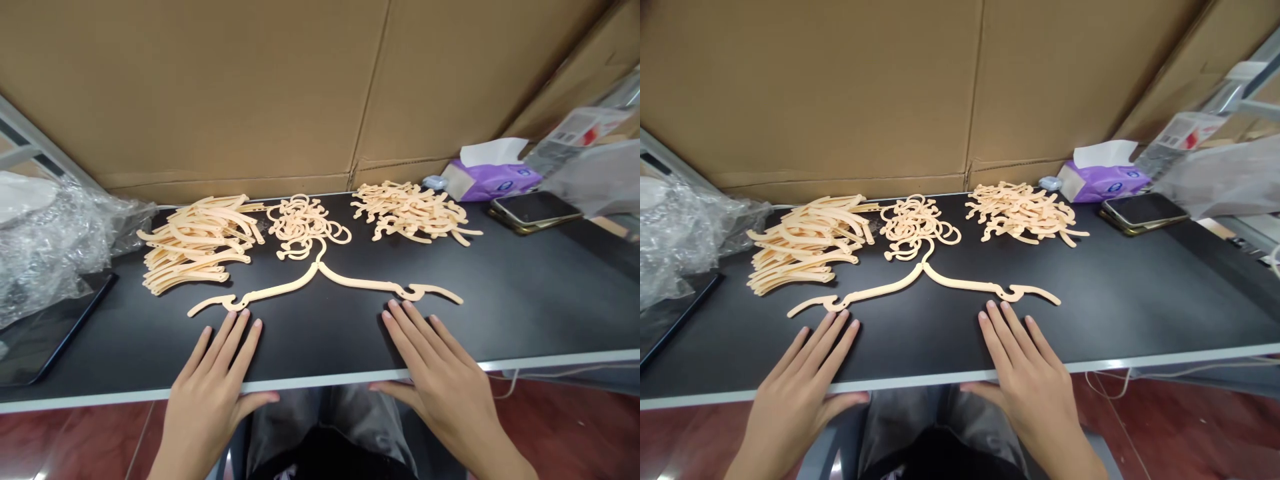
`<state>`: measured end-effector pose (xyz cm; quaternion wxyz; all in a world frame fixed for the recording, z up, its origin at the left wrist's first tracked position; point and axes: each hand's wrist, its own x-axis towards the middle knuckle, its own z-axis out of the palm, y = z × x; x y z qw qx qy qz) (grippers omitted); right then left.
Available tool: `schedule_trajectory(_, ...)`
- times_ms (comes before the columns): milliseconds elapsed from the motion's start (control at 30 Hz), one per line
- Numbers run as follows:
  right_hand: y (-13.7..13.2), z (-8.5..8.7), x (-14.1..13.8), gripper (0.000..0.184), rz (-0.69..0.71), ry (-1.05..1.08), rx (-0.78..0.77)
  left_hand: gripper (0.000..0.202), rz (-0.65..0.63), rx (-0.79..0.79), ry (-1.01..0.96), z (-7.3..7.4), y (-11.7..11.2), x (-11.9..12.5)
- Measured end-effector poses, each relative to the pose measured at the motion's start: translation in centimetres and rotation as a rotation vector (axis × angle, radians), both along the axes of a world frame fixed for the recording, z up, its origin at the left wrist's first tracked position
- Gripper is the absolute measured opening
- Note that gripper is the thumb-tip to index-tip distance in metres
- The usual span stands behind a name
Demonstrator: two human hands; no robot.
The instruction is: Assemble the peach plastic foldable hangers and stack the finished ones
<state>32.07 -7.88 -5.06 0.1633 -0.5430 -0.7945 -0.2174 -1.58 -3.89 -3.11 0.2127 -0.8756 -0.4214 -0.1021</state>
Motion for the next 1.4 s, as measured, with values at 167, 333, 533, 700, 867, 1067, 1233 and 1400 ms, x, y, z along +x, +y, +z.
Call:
schedule_trajectory(167,-0.1,0.0,0.1,0.09,0.006,-0.003,0.001,0.09,-0.003,-0.002,0.012,0.1,-0.1,0.0)
schedule_trajectory(333,0.0,-0.1,0.1,0.088,0.006,-0.013,0.0,0.089,-0.011,0.014,0.025,0.2,-0.1,0.1)
schedule_trajectory(533,-0.1,0.0,0.1,0.086,0.003,-0.02,-0.011,0.085,-0.009,0.011,0.024,0.2,0.0,0.1)
schedule_trajectory(700,0.0,-0.1,0.1,0.088,0.017,-0.014,-0.001,0.085,-0.017,-0.016,-0.013,0.1,0.0,-0.2)
schedule_trajectory(867,0.0,-0.1,0.1,0.088,0.023,0.002,0.021,0.057,-0.081,-0.221,-0.182,2.0,0.0,-0.7)
schedule_trajectory(1067,0.0,-0.2,0.1,0.086,0.02,0.002,0.008,0.04,-0.112,-0.241,-0.306,5.1,4.3,3.3)
schedule_trajectory(1233,0.0,-0.1,-0.1,0.08,0.011,0.042,0.02,0.032,-0.108,-0.254,-0.088,4.7,9.7,7.0)
schedule_trajectory(1400,0.0,-0.1,-0.1,0.082,0.019,0.049,0.028,0.025,-0.16,-0.216,-0.257,3.7,10.7,6.8)
